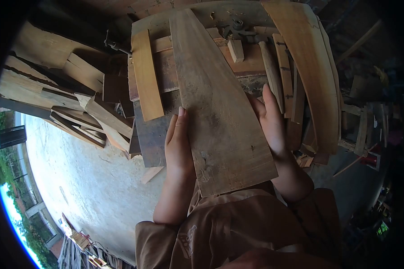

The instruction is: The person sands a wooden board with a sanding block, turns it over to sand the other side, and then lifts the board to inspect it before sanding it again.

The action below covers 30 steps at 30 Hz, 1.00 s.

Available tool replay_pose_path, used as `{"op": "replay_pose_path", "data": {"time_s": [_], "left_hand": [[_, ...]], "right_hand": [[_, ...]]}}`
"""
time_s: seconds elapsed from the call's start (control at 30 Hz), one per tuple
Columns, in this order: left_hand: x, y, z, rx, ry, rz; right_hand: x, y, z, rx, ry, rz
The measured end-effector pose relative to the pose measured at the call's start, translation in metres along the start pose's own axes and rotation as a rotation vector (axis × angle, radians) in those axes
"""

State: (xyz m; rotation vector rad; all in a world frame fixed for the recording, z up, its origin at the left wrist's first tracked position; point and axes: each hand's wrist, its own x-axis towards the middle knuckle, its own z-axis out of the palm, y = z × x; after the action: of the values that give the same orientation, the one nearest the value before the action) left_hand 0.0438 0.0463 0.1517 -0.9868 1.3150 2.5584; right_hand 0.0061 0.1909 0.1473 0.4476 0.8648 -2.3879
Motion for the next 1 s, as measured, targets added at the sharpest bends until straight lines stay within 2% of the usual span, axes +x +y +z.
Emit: {"op": "replay_pose_path", "data": {"time_s": [0.03, 0.13, 0.23, 0.27, 0.33, 0.37, 0.43, 0.47, 0.5, 0.57, 0.6, 0.67, 0.77, 0.83, 0.87, 0.93, 1.0], "left_hand": [[0.000, -0.001, 0.001, 0.043, 0.023, 0.010], [0.008, -0.017, -0.004, -0.001, 0.042, 0.018], [0.021, -0.029, -0.021, 0.140, 0.002, 0.082], [0.029, -0.029, -0.027, 0.195, -0.059, 0.038], [0.054, -0.027, -0.039, 0.290, -0.145, -0.096], [0.067, -0.023, -0.041, 0.289, -0.145, -0.082], [0.092, -0.009, -0.034, 0.257, -0.028, -0.168], [0.114, -0.012, -0.036, 0.074, -0.053, -0.180], [0.125, -0.009, -0.029, 0.068, -0.056, -0.174], [0.138, -0.014, -0.018, -0.163, -0.106, -0.231], [0.141, -0.017, -0.017, -0.166, -0.103, -0.247], [0.144, -0.021, -0.014, -0.240, -0.238, -0.181], [0.133, -0.007, -0.009, -0.271, -0.276, -0.173], [0.130, -0.003, -0.007, -0.282, -0.261, -0.199], [0.128, 0.000, -0.004, -0.265, -0.261, -0.190], [0.128, 0.000, -0.005, -0.249, -0.249, -0.180], [0.127, 0.002, -0.008, -0.245, -0.211, -0.179]], "right_hand": [[0.001, 0.000, 0.000, -0.006, -0.008, -0.006], [0.005, -0.003, -0.008, 0.012, 0.015, 0.197], [0.001, -0.003, -0.018, -0.185, -0.064, 0.155], [-0.003, -0.004, -0.013, -0.257, 0.003, 0.117], [-0.003, 0.002, -0.020, -0.340, -0.070, 0.069], [-0.005, 0.006, -0.025, -0.412, -0.124, 0.030], [-0.012, 0.011, -0.030, -0.393, -0.073, 0.071], [-0.012, 0.011, -0.035, -0.428, -0.051, 0.072], [-0.011, 0.012, -0.039, -0.466, -0.024, 0.077], [-0.012, 0.014, -0.043, -0.480, 0.028, 0.095], [-0.015, 0.013, -0.038, -0.470, 0.050, 0.102], [-0.017, 0.010, -0.034, -0.460, 0.080, 0.112], [-0.020, 0.006, -0.032, -0.370, 0.057, 0.141], [-0.022, 0.007, -0.029, -0.503, 0.082, 0.100], [-0.023, 0.011, -0.034, -0.501, 0.090, 0.115], [-0.025, 0.021, -0.044, -0.171, 0.112, 0.139], [-0.026, 0.026, -0.036, -0.067, 0.121, 0.150]]}}
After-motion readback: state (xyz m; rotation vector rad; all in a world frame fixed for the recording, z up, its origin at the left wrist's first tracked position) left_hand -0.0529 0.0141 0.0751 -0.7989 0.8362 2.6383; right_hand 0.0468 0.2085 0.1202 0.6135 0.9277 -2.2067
